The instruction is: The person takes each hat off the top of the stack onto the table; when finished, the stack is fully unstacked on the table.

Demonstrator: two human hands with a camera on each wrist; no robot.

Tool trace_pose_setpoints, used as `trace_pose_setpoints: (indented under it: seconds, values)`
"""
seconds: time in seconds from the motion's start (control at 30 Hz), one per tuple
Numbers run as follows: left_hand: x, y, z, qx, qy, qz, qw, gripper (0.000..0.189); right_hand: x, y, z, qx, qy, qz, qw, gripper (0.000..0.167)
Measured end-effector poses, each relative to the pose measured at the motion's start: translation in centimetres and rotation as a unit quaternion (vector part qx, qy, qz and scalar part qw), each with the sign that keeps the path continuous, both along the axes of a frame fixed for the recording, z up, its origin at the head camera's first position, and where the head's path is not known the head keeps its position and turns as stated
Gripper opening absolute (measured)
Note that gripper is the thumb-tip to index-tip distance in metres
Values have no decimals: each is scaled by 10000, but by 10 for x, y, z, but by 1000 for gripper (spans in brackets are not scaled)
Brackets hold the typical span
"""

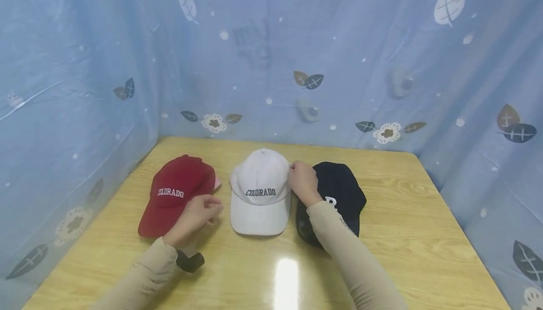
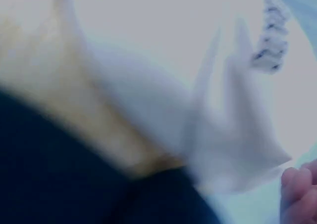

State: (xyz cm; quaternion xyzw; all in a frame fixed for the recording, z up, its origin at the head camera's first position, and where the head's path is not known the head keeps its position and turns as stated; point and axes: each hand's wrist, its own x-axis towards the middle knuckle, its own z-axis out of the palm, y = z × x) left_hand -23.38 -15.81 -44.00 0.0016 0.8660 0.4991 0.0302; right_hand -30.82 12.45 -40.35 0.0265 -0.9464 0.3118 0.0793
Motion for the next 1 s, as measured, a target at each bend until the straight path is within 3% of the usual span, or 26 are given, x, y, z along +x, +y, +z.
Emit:
trace_pose_setpoints:
  seconds: [0.13,0.2,0.27,0.33,0.4,0.57,0.63,0.73,0.83,1.0]
  values:
    - [2,-44,33,-295,542,343,9975,28,-3,-29,21,-346,550,306,9974,23]
    - [4,-70,42,-724,809,561,9925,30,-5,-47,27,-532,645,553,9950,24]
    - [9,-97,44,-1077,904,757,9872,34,-6,-68,27,-787,570,846,9917,24]
    - [16,-122,38,-1418,864,931,9817,38,-6,-88,20,-996,378,1143,9877,24]
    - [26,-142,26,-1517,612,1036,9811,42,-6,-105,9,-1170,98,1399,9832,25]
    - [46,-167,-12,-1065,-387,1073,9878,48,-5,-135,-24,-1204,-416,1673,9776,23]
    - [49,-170,-21,-927,-583,1082,9881,51,-5,-146,-33,-1081,-457,1705,9783,23]
    - [51,-169,-26,-781,-699,1180,9875,51,-4,-164,-37,-893,-535,1808,9780,24]
    - [51,-167,-24,-656,-817,1290,9861,50,-1,-179,-38,-1217,-706,1841,9728,23]
    - [45,-166,-23,-165,-945,1325,9865,49,-1,-194,-43,-1749,-862,1478,9696,21]
